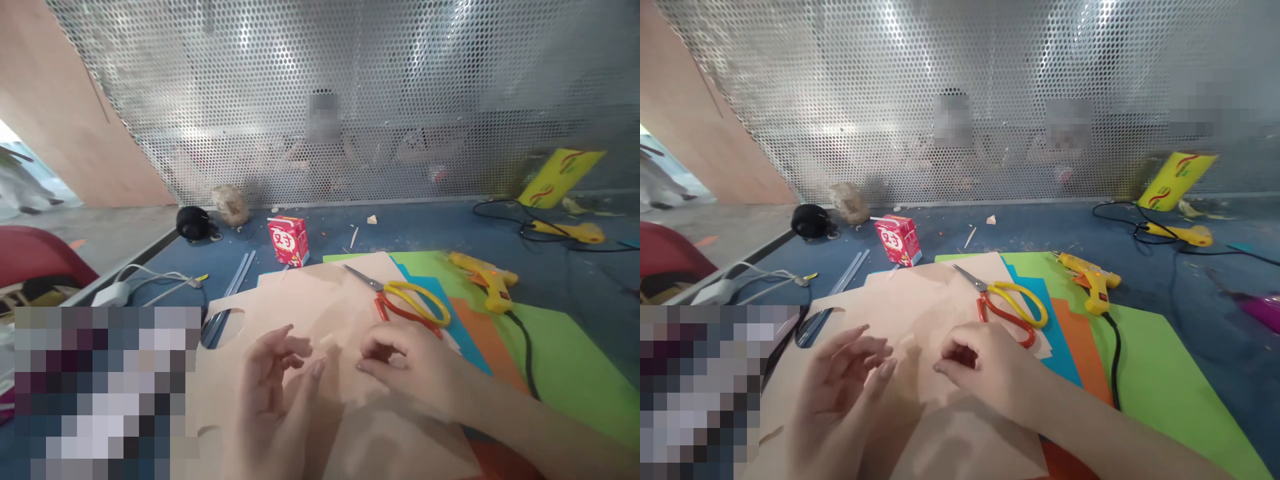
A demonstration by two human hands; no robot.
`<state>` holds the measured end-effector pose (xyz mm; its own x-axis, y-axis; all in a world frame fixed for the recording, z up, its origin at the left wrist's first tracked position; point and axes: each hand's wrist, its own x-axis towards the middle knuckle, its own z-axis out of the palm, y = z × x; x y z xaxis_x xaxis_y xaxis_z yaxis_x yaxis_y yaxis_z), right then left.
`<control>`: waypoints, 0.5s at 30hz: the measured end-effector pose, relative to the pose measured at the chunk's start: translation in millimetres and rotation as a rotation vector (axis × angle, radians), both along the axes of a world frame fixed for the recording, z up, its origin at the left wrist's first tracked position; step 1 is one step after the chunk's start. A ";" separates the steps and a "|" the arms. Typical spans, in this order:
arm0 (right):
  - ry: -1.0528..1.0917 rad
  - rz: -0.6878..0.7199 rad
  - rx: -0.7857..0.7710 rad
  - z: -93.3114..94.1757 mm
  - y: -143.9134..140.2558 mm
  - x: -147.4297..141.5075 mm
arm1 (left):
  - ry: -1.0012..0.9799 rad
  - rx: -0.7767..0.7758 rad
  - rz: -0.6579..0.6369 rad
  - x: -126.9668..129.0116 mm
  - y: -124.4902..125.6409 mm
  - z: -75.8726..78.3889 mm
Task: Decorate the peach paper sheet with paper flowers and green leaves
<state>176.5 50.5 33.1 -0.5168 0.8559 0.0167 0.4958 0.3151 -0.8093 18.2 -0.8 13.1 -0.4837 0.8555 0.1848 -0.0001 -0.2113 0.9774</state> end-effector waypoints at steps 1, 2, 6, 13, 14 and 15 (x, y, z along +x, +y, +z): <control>-0.035 -0.021 0.022 -0.8 0.8 0.5 | 0.001 -0.010 0.012 -0.2 -0.9 -0.9; -0.073 -0.045 0.060 -1.5 1.6 1.3 | 0.009 -0.022 0.013 -0.4 -1.9 -2.0; -0.120 -0.118 0.312 -3.5 5.3 6.5 | 0.079 -0.071 -0.018 0.2 -5.8 -6.3; -0.113 -0.089 0.320 -7.4 9.7 9.3 | 0.232 -0.080 -0.014 1.2 -8.3 -5.4; -0.113 -0.089 0.290 -7.5 9.9 8.5 | 0.251 -0.067 -0.016 1.9 -8.8 -5.9; -0.115 -0.095 0.264 -7.4 10.1 7.7 | 0.261 -0.055 -0.016 2.9 -9.5 -6.7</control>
<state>184.3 60.6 25.7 -0.4457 0.8746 0.1908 0.6172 0.4546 -0.6422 21.1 -10.3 6.4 -0.4121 0.8750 0.2542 0.2506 -0.1594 0.9549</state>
